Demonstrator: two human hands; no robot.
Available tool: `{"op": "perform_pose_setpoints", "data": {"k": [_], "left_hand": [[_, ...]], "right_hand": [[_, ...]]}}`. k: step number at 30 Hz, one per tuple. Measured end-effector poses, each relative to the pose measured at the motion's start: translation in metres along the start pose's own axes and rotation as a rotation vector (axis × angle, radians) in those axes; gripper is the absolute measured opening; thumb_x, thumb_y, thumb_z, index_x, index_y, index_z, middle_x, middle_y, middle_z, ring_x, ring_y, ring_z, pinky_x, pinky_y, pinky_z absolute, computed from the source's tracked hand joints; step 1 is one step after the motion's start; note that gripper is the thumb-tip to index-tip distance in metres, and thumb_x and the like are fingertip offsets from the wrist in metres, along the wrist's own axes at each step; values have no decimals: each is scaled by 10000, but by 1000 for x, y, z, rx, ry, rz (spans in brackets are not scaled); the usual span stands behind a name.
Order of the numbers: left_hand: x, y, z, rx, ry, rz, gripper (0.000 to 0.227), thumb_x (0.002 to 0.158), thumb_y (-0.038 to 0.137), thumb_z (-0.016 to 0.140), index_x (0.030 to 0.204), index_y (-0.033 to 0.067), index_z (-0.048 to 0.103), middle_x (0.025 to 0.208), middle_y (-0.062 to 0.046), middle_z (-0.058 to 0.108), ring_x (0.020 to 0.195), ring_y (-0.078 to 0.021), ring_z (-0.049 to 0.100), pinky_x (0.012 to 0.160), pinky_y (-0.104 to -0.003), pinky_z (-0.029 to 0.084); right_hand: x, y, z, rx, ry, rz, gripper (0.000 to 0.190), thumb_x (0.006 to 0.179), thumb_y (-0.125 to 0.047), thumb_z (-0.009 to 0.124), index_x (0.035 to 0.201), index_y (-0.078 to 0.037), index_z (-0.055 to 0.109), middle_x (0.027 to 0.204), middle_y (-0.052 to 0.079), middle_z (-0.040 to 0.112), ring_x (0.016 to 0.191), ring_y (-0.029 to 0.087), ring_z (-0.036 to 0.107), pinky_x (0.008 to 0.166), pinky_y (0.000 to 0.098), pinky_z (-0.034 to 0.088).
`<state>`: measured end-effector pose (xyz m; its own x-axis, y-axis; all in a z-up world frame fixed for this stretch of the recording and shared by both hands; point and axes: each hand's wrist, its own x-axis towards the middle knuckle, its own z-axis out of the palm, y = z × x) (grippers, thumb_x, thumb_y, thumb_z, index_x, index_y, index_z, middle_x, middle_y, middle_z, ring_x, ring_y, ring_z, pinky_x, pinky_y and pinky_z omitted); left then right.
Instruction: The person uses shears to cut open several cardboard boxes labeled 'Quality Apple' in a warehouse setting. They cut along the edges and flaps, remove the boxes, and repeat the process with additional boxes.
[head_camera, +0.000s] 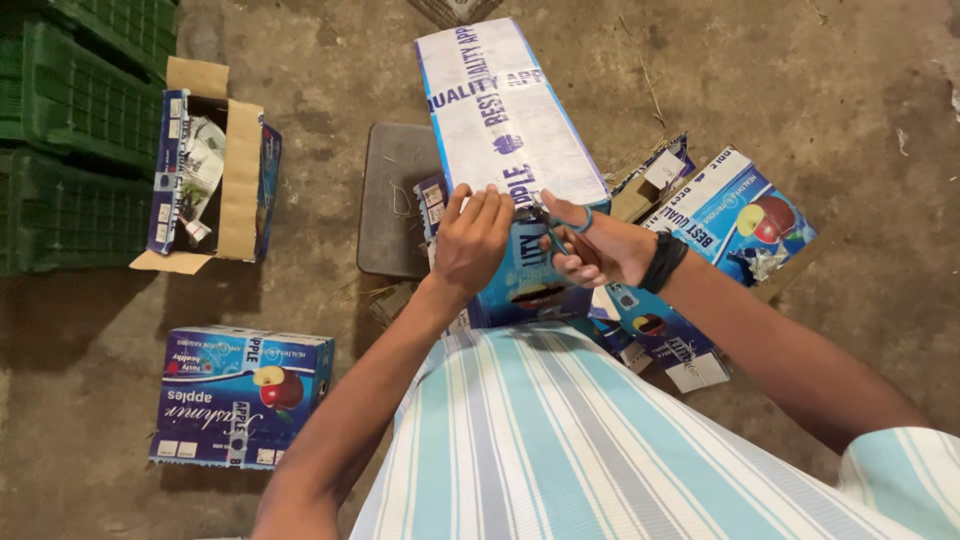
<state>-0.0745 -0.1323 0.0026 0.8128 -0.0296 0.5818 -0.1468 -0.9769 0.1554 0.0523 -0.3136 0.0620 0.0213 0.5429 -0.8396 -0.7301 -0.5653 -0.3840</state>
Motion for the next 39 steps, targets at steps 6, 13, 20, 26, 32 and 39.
{"op": "perform_pose_setpoints", "data": {"k": [6, 13, 20, 26, 32, 39], "left_hand": [[4, 12, -7, 46, -21, 124, 242, 865, 69, 627, 1078, -36, 677, 1094, -215, 720, 1038, -277, 700, 1083, -417, 450], [8, 29, -6, 18, -16, 286, 202, 844, 37, 631, 1020, -53, 670, 994, -207, 707, 1000, -270, 708, 1091, -374, 456], [9, 31, -8, -53, 13, 264, 190, 850, 35, 629, 1014, -50, 671, 957, -190, 702, 990, -271, 706, 1093, -390, 437], [6, 29, -14, -88, 66, 257, 213, 832, 56, 622, 1011, -50, 664, 982, -216, 705, 992, -277, 700, 1088, -371, 430], [3, 23, -11, -139, -31, 358, 185, 840, 18, 626, 1003, -61, 664, 909, -176, 682, 971, -283, 703, 1111, -382, 442], [-2, 20, -14, -153, 58, 353, 223, 830, 44, 630, 1024, -62, 655, 945, -197, 688, 1007, -286, 707, 1103, -371, 430]], "right_hand": [[-19, 11, 8, -45, 142, 23, 818, 740, -885, 554, 836, -75, 613, 563, -28, 487, 379, 59, 388, 331, 202, 280], [-53, 18, 20, -261, 355, -80, 819, 774, -840, 466, 768, -37, 628, 538, -17, 516, 350, 58, 363, 311, 221, 258], [-57, 44, 38, -309, 451, -221, 801, 840, -794, 483, 776, -9, 628, 542, -7, 485, 382, 73, 361, 336, 256, 266], [-50, 52, 48, -315, 507, -236, 819, 858, -789, 399, 737, -15, 639, 511, 14, 521, 379, 85, 359, 356, 263, 255], [-45, 61, 44, -287, 498, -329, 748, 914, -720, 544, 728, 0, 624, 529, -3, 441, 416, 66, 346, 373, 248, 241], [-56, 50, 41, -372, 393, -202, 846, 806, -806, 409, 735, -16, 704, 512, -13, 519, 395, 66, 387, 362, 246, 286]]}}
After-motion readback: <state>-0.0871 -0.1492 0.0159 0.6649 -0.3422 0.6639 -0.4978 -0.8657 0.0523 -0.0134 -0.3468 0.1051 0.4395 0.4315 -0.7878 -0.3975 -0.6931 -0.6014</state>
